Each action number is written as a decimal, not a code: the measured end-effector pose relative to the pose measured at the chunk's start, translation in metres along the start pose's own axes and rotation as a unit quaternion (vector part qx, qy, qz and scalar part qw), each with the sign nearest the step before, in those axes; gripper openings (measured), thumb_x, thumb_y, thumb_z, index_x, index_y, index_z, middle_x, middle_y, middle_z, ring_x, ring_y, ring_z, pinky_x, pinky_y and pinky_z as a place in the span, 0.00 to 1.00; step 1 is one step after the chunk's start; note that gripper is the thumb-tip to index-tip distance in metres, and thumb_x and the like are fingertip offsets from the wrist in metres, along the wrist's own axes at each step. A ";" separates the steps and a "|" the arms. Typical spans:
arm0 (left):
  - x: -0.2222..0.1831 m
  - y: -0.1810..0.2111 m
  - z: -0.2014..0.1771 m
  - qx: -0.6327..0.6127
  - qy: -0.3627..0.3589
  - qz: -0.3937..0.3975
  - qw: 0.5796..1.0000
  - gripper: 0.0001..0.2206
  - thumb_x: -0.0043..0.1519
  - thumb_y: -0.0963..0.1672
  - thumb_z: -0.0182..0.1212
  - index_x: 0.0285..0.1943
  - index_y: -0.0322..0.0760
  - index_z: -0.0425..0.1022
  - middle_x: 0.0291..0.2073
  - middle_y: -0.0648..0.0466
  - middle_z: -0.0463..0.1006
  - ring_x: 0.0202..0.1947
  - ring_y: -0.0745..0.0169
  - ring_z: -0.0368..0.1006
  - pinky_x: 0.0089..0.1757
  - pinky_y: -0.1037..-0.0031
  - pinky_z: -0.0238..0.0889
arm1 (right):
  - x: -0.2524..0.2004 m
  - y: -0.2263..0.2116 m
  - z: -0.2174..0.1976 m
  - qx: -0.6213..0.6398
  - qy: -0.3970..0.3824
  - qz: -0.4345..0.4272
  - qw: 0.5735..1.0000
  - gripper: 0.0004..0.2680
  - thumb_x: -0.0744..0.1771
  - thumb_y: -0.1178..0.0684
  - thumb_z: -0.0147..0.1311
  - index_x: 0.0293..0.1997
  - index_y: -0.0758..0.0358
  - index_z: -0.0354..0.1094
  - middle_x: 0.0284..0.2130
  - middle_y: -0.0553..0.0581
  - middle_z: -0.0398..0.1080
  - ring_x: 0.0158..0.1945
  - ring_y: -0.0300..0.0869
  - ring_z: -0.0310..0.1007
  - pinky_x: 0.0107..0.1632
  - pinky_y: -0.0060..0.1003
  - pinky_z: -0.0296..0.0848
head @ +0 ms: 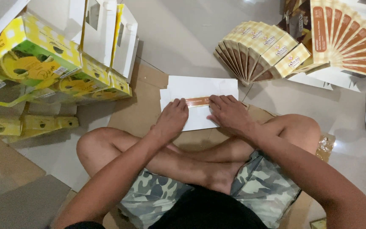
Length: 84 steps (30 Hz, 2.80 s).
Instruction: The person assembles cardboard boxes by hand by folding the flaps and interlocking the tabs of flat-packed cardboard pieces.
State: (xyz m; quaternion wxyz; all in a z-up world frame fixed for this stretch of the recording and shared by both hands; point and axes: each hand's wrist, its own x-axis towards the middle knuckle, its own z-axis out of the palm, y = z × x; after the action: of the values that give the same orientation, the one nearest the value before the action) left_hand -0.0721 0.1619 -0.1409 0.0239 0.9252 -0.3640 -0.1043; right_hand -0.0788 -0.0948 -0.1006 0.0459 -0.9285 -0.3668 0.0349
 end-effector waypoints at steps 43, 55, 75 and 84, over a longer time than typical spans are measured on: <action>-0.021 0.043 -0.059 -0.357 0.279 -0.357 0.817 0.35 0.61 0.34 0.58 0.79 0.45 0.55 0.73 0.35 0.52 0.68 0.36 0.61 0.61 0.47 0.52 | 0.000 -0.008 0.000 0.634 0.095 0.277 0.716 0.08 0.66 0.56 0.61 0.40 0.68 0.66 0.24 0.56 0.64 0.27 0.42 0.69 0.28 0.32 0.71; -0.001 0.052 -0.039 -0.758 0.239 -0.203 0.572 0.20 0.69 0.46 0.57 0.67 0.34 0.67 0.46 0.40 0.79 0.25 0.55 0.81 0.23 0.79 0.75 | 0.033 -0.054 -0.017 0.723 0.235 0.337 0.555 0.14 0.64 0.54 0.69 0.45 0.73 0.67 0.27 0.61 0.69 0.26 0.45 0.73 0.28 0.36 0.76; -0.006 0.071 -0.075 -0.412 0.359 -0.131 0.827 0.01 0.64 0.40 0.63 0.41 0.38 0.77 0.40 0.52 0.79 0.55 0.47 0.74 0.59 0.57 0.63 | 0.024 -0.031 0.021 0.648 0.324 0.241 0.646 0.08 0.64 0.62 0.68 0.38 0.70 0.68 0.44 0.68 0.77 0.43 0.41 0.77 0.45 0.34 0.81; -0.003 0.050 -0.034 -0.640 0.249 -0.254 0.682 0.12 0.53 0.45 0.78 0.43 0.48 0.83 0.37 0.63 0.84 0.42 0.74 0.74 0.46 0.77 0.62 | 0.021 -0.049 -0.018 0.658 0.227 0.224 0.682 0.08 0.71 0.51 0.55 0.40 0.63 0.75 0.35 0.55 0.74 0.37 0.35 0.67 0.43 0.34 0.73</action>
State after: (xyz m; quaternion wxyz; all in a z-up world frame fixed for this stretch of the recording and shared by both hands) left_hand -0.1004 0.1257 -0.1008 0.6723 0.7336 0.0592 -0.0797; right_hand -0.0950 -0.0465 -0.0780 0.7177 -0.6933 -0.0090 0.0644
